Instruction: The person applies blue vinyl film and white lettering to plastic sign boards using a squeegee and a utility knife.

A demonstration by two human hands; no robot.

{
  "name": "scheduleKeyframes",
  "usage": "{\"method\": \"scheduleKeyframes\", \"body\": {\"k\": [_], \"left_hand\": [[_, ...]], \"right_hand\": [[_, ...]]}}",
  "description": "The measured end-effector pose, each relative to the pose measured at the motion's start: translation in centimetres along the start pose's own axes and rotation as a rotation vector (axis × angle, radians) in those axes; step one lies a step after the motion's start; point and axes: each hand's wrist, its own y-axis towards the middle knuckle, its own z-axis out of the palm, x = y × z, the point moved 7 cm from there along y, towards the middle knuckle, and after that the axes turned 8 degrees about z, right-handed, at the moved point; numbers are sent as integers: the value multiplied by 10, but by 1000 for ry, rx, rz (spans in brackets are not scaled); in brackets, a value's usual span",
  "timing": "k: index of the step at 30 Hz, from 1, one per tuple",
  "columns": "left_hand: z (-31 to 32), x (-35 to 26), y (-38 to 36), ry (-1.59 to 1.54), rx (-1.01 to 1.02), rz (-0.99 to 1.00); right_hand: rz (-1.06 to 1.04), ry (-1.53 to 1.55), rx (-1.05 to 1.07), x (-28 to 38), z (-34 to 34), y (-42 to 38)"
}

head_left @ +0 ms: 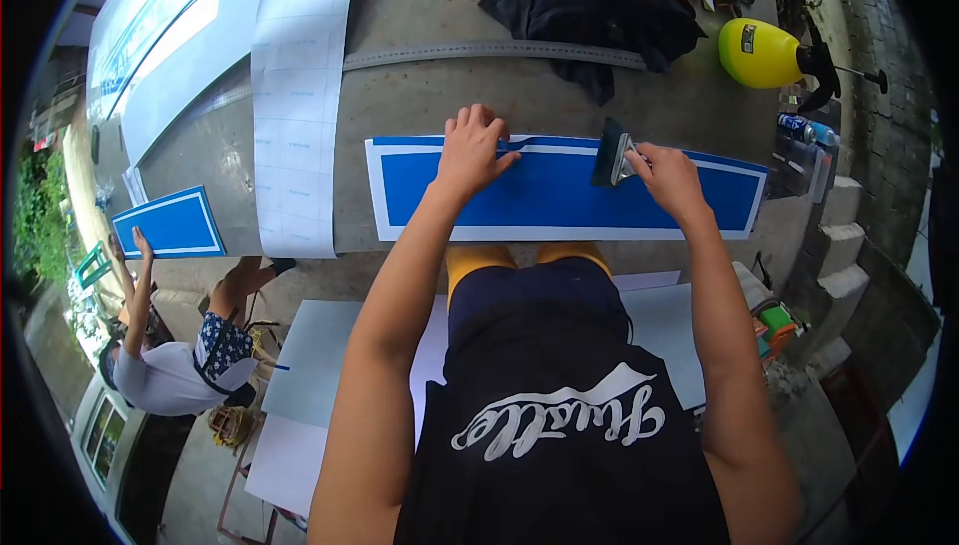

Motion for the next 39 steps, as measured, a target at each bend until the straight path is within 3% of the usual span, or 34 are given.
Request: {"method": "scheduleKeyframes", "body": {"k": [6, 9, 15, 24, 39], "left_hand": [[0, 9, 0, 3, 77, -1], [-4, 13, 0, -35, 23, 20], [-17, 16, -1, -124, -38, -32], [-8, 43, -12, 9, -18, -225], [-6, 46, -12, -35, -54, -279]], "right_hand": [[37, -62, 62, -2, 11, 14], [31, -67, 59, 0, 15, 18], [15, -75, 49, 5, 20, 23], [28, -93, 54, 10, 19, 21], [4, -56, 33, 20, 14, 17]]}}
